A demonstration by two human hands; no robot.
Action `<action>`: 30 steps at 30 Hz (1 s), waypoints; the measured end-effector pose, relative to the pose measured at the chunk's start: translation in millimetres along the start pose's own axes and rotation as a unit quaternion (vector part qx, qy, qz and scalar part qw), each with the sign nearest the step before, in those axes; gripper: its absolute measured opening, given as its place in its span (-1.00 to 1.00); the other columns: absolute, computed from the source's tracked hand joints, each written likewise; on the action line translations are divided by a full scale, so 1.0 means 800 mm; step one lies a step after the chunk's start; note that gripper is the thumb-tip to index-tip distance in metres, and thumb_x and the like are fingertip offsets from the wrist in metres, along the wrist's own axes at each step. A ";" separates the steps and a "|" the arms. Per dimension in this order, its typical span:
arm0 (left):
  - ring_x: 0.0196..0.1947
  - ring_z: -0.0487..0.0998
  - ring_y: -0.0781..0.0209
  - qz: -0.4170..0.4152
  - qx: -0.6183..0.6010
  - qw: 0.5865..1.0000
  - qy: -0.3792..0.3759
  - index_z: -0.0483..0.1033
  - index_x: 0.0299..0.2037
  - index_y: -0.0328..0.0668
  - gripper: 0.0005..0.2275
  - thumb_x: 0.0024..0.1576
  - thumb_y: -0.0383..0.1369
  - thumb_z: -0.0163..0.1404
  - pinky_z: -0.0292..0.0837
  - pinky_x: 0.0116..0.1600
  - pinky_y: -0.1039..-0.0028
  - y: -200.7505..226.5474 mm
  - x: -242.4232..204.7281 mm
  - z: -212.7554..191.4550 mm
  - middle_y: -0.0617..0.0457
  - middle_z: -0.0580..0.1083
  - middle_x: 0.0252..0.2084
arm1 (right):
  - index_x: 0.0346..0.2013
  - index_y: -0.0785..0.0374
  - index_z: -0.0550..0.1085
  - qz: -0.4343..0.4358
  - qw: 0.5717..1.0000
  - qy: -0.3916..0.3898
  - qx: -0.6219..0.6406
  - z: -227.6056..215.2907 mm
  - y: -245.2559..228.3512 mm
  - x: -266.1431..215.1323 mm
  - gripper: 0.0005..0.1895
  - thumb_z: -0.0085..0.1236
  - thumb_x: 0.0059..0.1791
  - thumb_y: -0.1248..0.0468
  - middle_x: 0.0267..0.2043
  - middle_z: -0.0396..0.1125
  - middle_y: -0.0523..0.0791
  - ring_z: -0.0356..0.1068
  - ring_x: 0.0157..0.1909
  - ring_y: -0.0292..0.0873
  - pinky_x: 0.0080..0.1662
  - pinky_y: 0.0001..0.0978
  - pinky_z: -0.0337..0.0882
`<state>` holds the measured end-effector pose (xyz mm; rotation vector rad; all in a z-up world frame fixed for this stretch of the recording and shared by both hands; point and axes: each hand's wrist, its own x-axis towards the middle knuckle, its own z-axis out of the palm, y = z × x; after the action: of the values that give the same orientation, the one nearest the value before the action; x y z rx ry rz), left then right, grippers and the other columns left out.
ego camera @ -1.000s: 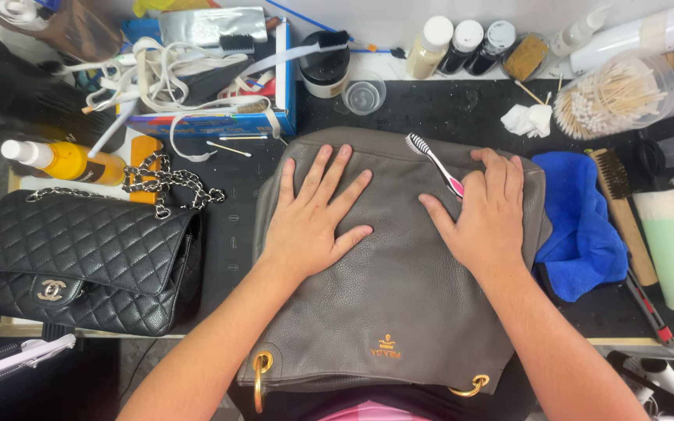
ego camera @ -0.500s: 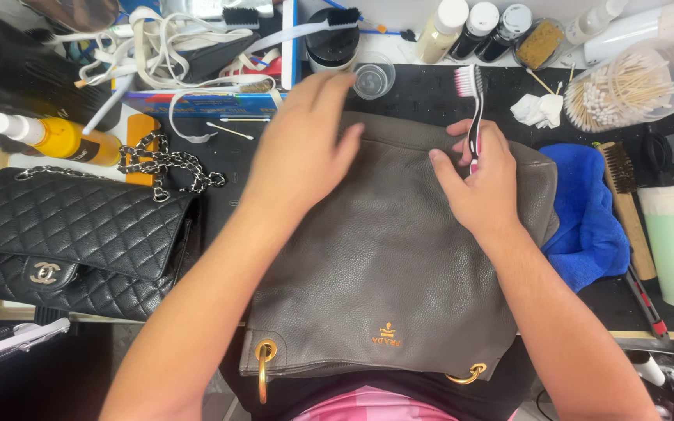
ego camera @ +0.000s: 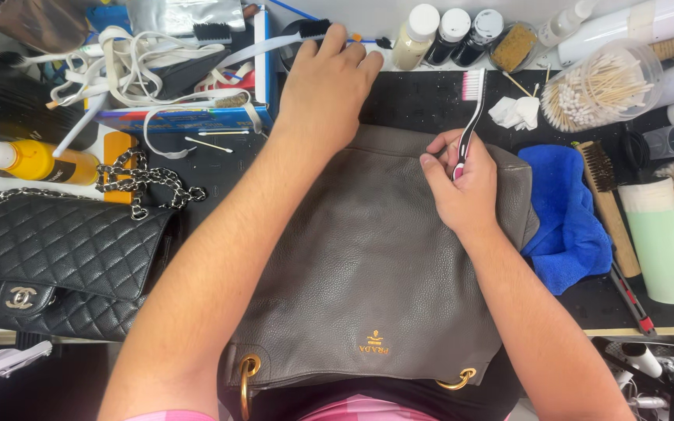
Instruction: The person cleans a gray leather handbag by applying a liquid from a small bottle and scrubbing the surface with a toothbrush. They repeatedly dip the brush into a small cup of liquid and wipe the bag with a blue cloth, focusing on the front panel and the area around the metal hardware.
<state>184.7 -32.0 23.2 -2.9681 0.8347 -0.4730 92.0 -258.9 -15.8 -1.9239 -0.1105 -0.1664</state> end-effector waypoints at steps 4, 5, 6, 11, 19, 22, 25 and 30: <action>0.18 0.36 -0.02 0.027 0.022 0.999 -0.002 0.56 -0.07 -0.12 -0.65 -0.09 -0.42 0.24 0.28 0.10 0.20 -0.017 0.016 0.030 0.04 0.53 -0.09 | -0.20 0.34 0.41 0.001 1.000 -0.001 0.002 0.000 0.000 0.001 -0.86 0.22 0.03 0.45 -0.48 0.03 -0.32 0.10 -0.43 -0.48 -0.31 -0.61 0.24; 0.18 0.36 -0.02 0.025 0.031 0.999 -0.001 0.57 -0.06 -0.11 -0.65 -0.10 -0.42 0.24 0.28 0.11 0.20 -0.020 0.019 0.034 0.05 0.54 -0.08 | -0.19 0.34 0.41 -0.002 1.000 0.000 0.004 0.000 0.000 0.001 -0.86 0.22 0.03 0.45 -0.47 0.02 -0.32 0.08 -0.43 -0.48 -0.30 -0.61 0.25; 0.18 0.36 -0.01 0.024 0.040 0.999 0.000 0.57 -0.05 -0.10 -0.64 -0.10 -0.42 0.24 0.28 0.12 0.21 -0.022 0.019 0.036 0.06 0.54 -0.07 | -0.20 0.34 0.41 0.000 1.000 0.001 -0.005 0.000 0.000 0.001 -0.86 0.23 0.03 0.46 -0.48 0.02 -0.31 0.06 -0.44 -0.47 -0.31 -0.60 0.22; 0.11 0.39 -0.07 0.010 -0.050 0.999 0.020 0.57 -0.02 -0.22 -0.48 -0.28 -0.34 0.28 0.29 0.09 0.17 -0.027 0.018 0.003 -0.05 0.49 -0.05 | -0.22 0.33 0.39 0.004 1.000 -0.003 0.020 0.000 0.005 0.000 -0.85 0.21 0.02 0.46 -0.45 0.06 -0.32 0.13 -0.42 -0.50 -0.32 -0.63 0.23; 0.09 0.49 -0.13 -0.020 -0.325 0.945 0.018 0.46 0.14 -0.36 -0.43 -0.14 -0.39 0.28 0.47 0.15 0.23 0.004 -0.073 -0.098 -0.14 0.36 0.07 | -0.31 0.24 0.21 0.020 0.989 -0.016 0.148 -0.008 0.010 0.000 -0.72 0.14 0.07 0.51 -0.15 0.33 -0.11 0.25 -0.36 -0.43 -0.32 -0.60 0.32; 0.08 0.51 -0.11 -0.037 -0.347 0.937 -0.010 0.46 0.15 -0.33 -0.41 -0.17 -0.38 0.29 0.48 0.11 0.25 0.014 -0.104 -0.117 -0.12 0.36 0.07 | -0.33 0.19 0.16 0.043 0.976 -0.023 0.213 -0.028 -0.002 -0.007 -0.68 0.11 0.07 0.53 -0.07 0.35 0.00 0.29 -0.38 -0.38 -0.35 -0.57 0.34; 0.00 0.54 -0.07 -0.077 -0.361 0.928 -0.044 0.46 0.16 -0.26 -0.40 -0.17 -0.38 0.28 0.51 0.03 0.26 0.017 -0.121 -0.117 -0.09 0.36 0.09 | -0.30 0.18 0.16 0.062 0.971 -0.043 0.225 -0.059 -0.018 -0.022 -0.69 0.08 0.07 0.54 -0.06 0.33 0.04 0.28 -0.39 -0.36 -0.35 -0.56 0.33; -0.09 0.57 -0.02 -0.102 -0.323 0.939 -0.051 0.48 0.16 -0.22 -0.40 -0.18 -0.38 0.28 0.54 -0.08 0.27 0.018 -0.128 -0.113 -0.05 0.37 0.07 | -0.28 0.18 0.16 0.092 0.973 -0.048 0.207 -0.096 -0.032 -0.047 -0.71 0.06 0.05 0.54 -0.05 0.33 0.05 0.30 -0.35 -0.37 -0.33 -0.58 0.32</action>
<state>67.5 13.4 78.7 -3.6634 0.7970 -0.0348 46.4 -321.8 27.6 -1.5154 -0.0262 0.0717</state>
